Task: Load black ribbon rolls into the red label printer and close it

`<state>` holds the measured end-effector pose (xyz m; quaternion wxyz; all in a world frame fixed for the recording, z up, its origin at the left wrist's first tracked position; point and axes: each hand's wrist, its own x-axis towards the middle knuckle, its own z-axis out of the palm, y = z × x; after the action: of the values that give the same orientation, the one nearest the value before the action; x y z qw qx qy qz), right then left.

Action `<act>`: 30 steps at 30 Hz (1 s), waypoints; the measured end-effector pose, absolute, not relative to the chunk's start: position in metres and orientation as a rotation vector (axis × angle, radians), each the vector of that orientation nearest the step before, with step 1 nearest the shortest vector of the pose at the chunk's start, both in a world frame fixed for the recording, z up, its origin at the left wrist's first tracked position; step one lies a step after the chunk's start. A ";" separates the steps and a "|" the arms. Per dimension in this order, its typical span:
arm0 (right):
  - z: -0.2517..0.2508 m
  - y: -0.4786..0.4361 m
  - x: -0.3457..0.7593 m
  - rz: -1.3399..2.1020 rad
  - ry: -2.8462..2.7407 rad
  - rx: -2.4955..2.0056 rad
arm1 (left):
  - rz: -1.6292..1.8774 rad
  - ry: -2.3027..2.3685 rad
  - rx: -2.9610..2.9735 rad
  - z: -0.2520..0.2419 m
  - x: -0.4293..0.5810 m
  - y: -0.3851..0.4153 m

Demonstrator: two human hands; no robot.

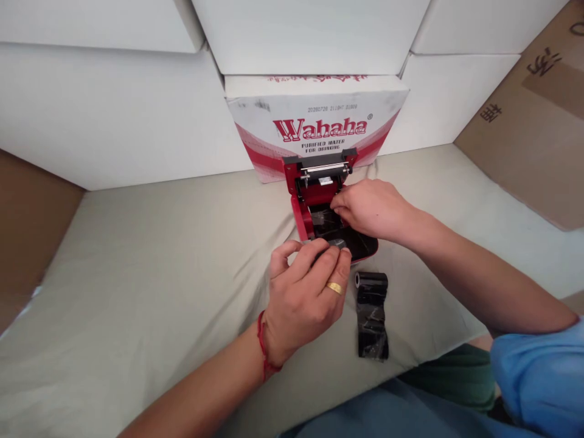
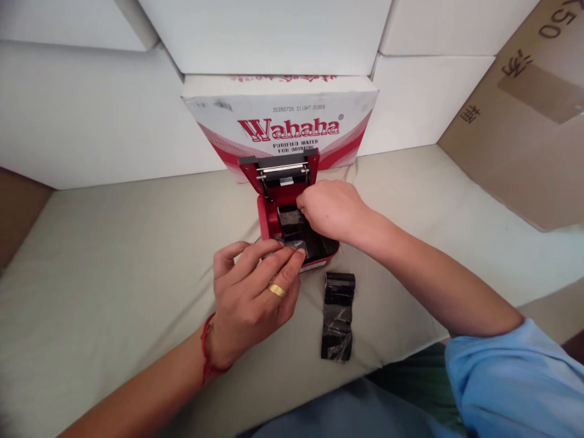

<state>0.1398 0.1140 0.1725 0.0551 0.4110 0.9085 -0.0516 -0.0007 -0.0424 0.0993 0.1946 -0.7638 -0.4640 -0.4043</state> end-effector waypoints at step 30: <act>0.121 0.037 0.234 -0.423 3.527 0.912 | -1.223 -1.324 -2.139 0.073 -0.008 -0.043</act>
<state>0.2337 0.0372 0.1208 -0.2601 0.2401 0.9286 -0.1115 -0.0080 -0.0433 0.0731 0.1717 -0.7534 -0.4662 -0.4308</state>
